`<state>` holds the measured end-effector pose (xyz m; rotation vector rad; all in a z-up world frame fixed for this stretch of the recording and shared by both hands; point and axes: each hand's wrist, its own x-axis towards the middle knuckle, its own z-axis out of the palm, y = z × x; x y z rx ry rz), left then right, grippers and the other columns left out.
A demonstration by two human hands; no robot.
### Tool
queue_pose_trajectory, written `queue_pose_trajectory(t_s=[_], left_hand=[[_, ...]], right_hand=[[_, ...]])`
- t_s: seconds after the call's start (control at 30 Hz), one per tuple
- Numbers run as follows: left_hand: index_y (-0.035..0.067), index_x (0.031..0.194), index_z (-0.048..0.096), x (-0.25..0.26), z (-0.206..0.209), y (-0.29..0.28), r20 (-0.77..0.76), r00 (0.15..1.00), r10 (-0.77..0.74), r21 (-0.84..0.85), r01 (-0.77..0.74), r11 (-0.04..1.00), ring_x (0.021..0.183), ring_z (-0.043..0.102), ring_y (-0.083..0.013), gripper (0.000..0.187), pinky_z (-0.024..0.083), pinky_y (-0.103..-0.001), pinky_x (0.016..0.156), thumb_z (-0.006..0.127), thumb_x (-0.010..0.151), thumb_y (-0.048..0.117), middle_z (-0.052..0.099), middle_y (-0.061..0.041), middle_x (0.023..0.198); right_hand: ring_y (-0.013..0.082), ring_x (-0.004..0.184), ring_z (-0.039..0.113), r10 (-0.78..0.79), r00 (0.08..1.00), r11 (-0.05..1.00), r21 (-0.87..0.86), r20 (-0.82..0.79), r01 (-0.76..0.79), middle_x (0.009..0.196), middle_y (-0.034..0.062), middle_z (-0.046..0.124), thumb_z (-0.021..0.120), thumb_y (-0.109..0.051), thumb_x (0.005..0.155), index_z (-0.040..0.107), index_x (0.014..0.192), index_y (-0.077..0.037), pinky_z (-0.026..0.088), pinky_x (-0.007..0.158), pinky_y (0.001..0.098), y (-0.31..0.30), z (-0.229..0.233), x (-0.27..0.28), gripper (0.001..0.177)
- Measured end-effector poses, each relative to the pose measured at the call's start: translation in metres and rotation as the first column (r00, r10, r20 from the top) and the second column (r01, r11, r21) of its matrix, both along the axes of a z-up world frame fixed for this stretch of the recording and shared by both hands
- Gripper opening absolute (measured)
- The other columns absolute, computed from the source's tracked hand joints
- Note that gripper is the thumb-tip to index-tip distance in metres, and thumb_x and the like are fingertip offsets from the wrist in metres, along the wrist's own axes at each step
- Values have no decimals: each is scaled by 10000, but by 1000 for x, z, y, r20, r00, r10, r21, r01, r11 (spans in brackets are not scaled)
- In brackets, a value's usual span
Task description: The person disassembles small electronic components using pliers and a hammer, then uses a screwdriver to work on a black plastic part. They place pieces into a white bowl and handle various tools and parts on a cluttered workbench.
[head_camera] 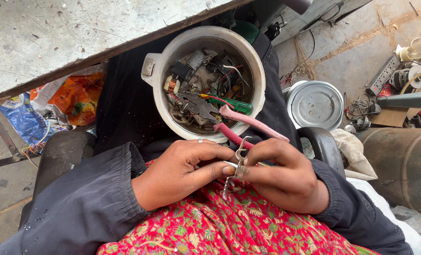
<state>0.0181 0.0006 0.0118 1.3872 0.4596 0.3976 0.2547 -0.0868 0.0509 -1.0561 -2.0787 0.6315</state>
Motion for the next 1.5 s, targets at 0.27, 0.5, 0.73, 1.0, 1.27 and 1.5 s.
queue_pose_trajectory(t_s=[0.27,0.5,0.73,1.0,1.27,1.5], left_hand=[[34,1130,734,1,-1,-1,-4,1000,2,-86,-2,996,816,708,-73,203,586,-252,715,638,991,147,775,-42,928],[75,1114,739,-1,3,-1,-56,998,12,172,-2,985,768,733,-136,184,580,-285,691,634,997,171,750,-52,890],[92,1098,747,-2,3,-1,3,995,104,373,-98,923,810,750,-195,178,585,-301,714,699,964,200,757,-83,924],[67,1094,744,0,3,0,-71,994,86,214,-69,974,728,738,-170,180,579,-300,664,665,970,171,744,-83,843],[57,1098,740,0,0,-3,-24,996,81,230,-73,970,738,749,-135,171,589,-276,663,657,984,154,759,-58,842],[40,1005,744,2,3,-4,-123,992,-34,12,36,999,639,687,-88,189,562,-261,587,609,996,172,723,-32,728]], right_hand=[[225,936,705,-137,990,990,-30,-33,136,1037,90,672,847,-57,831,696,1066,-36,577,817,321,-2,-2,-6,281],[247,910,716,-109,993,993,57,48,106,996,114,682,836,-57,837,697,1054,4,573,803,337,-1,0,-3,265],[243,899,715,-152,988,988,34,4,152,986,107,684,838,-69,835,695,1039,-5,574,797,334,-1,-5,-5,258],[248,1031,686,-180,982,983,23,-53,181,1120,129,645,768,12,877,635,1159,6,571,896,355,-4,-8,-3,312],[297,985,662,-229,958,970,125,171,209,1063,101,641,811,-14,767,686,1183,-17,522,859,414,6,6,-6,435],[278,918,672,-184,971,982,76,155,174,974,97,668,795,-68,829,716,1092,-20,536,821,389,8,7,-1,279]])
